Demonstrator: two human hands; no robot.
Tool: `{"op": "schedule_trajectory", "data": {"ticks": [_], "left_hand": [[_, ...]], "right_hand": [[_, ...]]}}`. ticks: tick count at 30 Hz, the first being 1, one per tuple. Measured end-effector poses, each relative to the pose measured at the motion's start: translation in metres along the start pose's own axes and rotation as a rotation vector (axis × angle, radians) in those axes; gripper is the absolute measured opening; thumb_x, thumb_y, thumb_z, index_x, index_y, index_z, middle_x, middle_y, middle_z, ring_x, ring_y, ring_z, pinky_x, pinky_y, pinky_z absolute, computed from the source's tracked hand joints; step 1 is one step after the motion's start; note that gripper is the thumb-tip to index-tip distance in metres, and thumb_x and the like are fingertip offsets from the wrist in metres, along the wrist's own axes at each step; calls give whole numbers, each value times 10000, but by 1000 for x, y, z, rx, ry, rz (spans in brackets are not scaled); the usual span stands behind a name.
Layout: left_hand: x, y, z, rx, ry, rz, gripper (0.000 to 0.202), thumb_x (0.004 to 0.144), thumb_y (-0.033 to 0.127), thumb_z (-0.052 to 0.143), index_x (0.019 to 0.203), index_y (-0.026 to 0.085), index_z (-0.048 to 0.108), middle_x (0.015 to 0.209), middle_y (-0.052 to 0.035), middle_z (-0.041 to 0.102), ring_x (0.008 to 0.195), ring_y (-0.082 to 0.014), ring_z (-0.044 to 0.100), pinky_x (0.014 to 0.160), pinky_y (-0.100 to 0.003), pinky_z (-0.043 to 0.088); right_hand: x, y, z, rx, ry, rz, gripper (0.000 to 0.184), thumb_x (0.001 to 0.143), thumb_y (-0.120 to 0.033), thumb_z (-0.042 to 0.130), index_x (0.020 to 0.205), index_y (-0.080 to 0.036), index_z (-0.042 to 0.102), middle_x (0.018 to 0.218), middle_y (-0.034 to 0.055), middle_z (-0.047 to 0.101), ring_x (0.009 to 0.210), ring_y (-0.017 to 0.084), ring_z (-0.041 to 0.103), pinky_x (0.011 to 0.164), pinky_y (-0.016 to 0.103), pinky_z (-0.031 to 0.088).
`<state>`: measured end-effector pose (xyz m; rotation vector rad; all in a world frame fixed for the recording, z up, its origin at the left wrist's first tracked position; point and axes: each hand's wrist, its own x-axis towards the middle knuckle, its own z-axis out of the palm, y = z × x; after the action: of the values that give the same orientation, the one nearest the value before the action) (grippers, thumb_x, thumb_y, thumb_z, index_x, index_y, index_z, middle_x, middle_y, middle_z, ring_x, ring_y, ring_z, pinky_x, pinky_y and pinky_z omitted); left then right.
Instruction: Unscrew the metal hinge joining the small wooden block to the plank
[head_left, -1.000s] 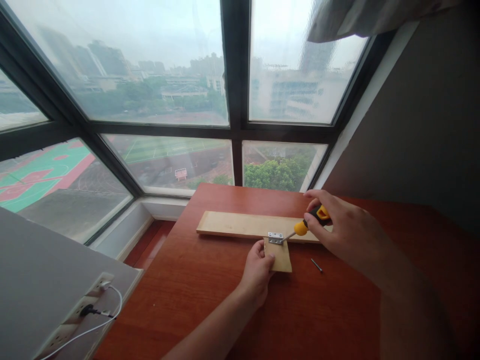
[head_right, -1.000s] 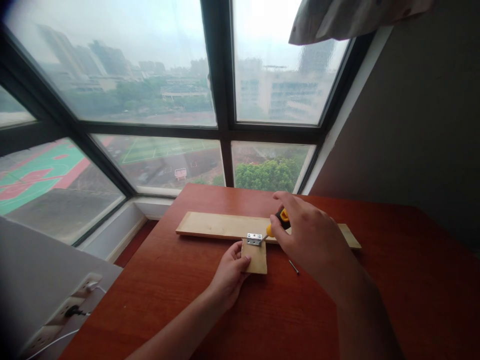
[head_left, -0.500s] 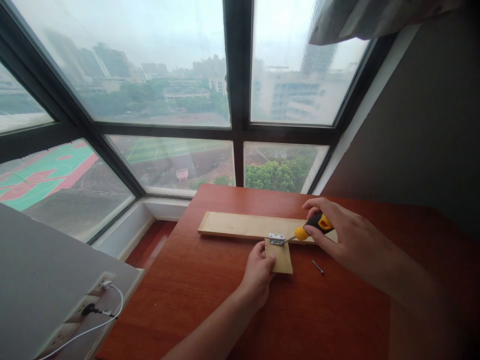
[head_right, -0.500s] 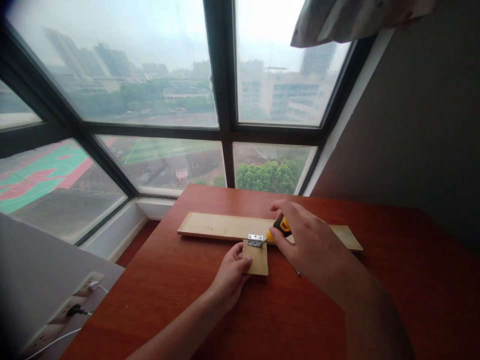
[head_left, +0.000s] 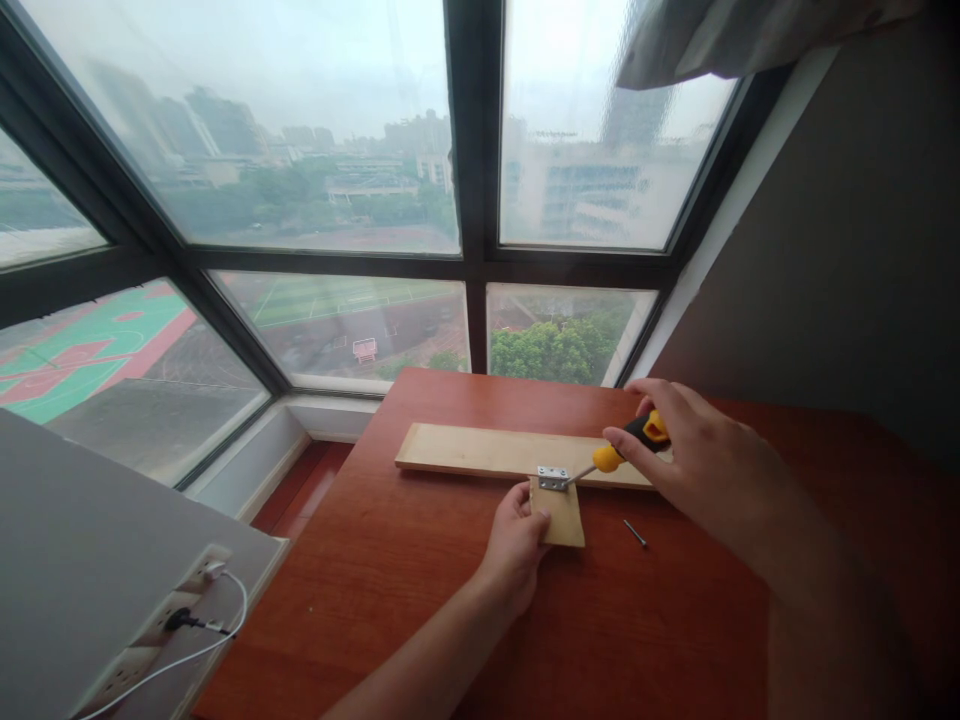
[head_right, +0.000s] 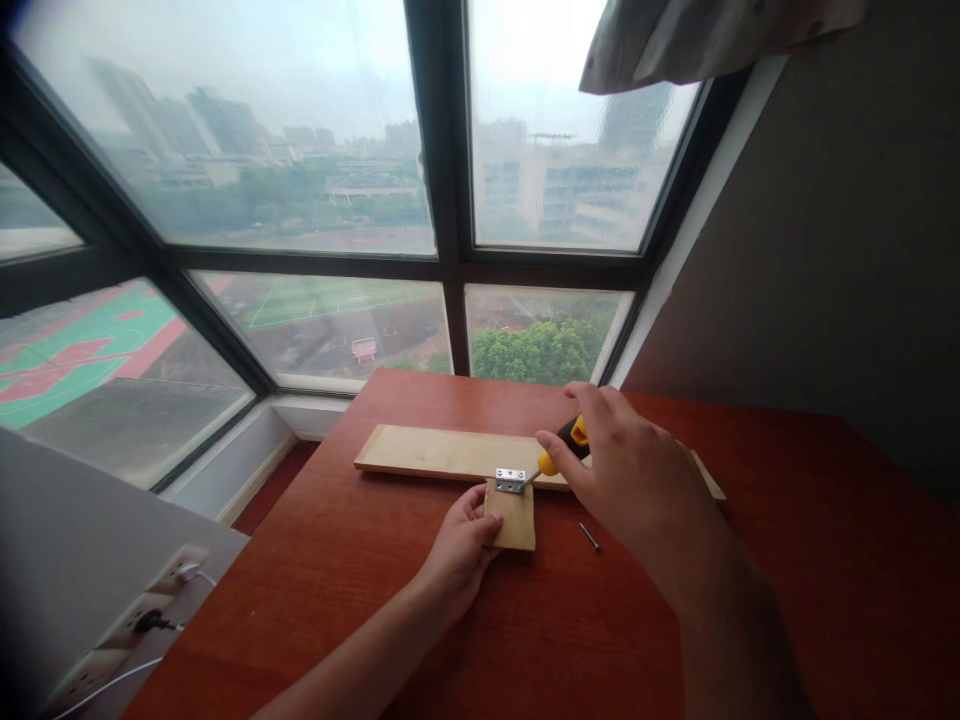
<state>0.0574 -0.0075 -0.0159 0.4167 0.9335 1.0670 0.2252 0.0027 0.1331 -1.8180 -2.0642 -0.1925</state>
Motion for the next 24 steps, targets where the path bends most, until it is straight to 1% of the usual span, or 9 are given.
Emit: {"op": "schedule_trajectory", "data": {"ticks": [2, 4, 7, 10, 13, 15, 19, 21, 24], "left_hand": [[0, 0, 0, 2, 4, -3, 439, 622, 90, 648, 1052, 138, 574, 956, -106, 696, 810, -198, 656, 679, -269, 509], [-1, 1, 0, 0, 6, -6, 434, 623, 90, 648, 1049, 138, 579, 956, -106, 696, 807, -196, 656, 681, -269, 510], [-2, 1, 0, -12, 3, -7, 423, 619, 89, 656, 1033, 144, 590, 956, -103, 699, 817, -200, 658, 687, -270, 512], [-2, 1, 1, -19, -5, -9, 419, 613, 83, 662, 1022, 146, 595, 952, -100, 700, 810, -199, 658, 686, -272, 515], [-2, 1, 1, -20, -4, -4, 411, 618, 80, 665, 1019, 140, 599, 954, -103, 699, 803, -196, 657, 688, -273, 518], [-2, 1, 1, -20, -4, 1, 402, 625, 80, 664, 1017, 141, 602, 965, -104, 696, 814, -199, 658, 692, -275, 521], [-3, 2, 1, -9, 0, -7, 385, 632, 75, 650, 1007, 147, 599, 968, -101, 694, 833, -203, 660, 691, -269, 522], [-3, 3, 2, -5, 3, -14, 378, 634, 74, 642, 1002, 144, 596, 966, -102, 693, 828, -199, 659, 683, -262, 518], [-3, 3, 2, -11, 2, -19, 395, 619, 66, 636, 1005, 139, 591, 974, -105, 688, 814, -193, 653, 675, -263, 516]], "right_hand": [[1, 1, 1, -86, -6, 64, 442, 879, -589, 477, 1148, -244, 540, 882, 65, 702, 716, 296, 666, 562, 365, 439], [2, 1, 1, -82, -16, 62, 429, 878, -585, 488, 1130, -245, 557, 806, 50, 702, 684, 287, 665, 555, 360, 439], [2, 0, -3, 54, -41, -20, 360, 876, -460, 549, 1168, -250, 555, 930, 46, 712, 745, 242, 675, 605, 341, 478], [-1, -4, -8, 226, -80, -130, 371, 868, -327, 549, 1229, -247, 526, 1115, 52, 683, 853, 205, 671, 710, 325, 516], [-3, -7, -9, 263, -75, -195, 392, 866, -275, 522, 1256, -244, 503, 1200, 63, 651, 952, 207, 656, 799, 336, 513], [-3, -8, -7, 181, -60, -150, 403, 864, -333, 545, 1255, -241, 504, 1162, 71, 668, 896, 226, 670, 730, 343, 515], [1, -6, 0, -8, 11, -11, 395, 875, -504, 523, 1154, -227, 563, 877, 62, 720, 665, 254, 668, 538, 334, 440], [3, -5, 0, 19, 11, -2, 323, 891, -472, 503, 1095, -233, 576, 814, 42, 710, 643, 239, 659, 541, 323, 430], [4, -5, -2, 171, -37, -29, 281, 861, -319, 527, 1131, -242, 548, 965, 29, 701, 711, 193, 659, 631, 307, 469]]}}
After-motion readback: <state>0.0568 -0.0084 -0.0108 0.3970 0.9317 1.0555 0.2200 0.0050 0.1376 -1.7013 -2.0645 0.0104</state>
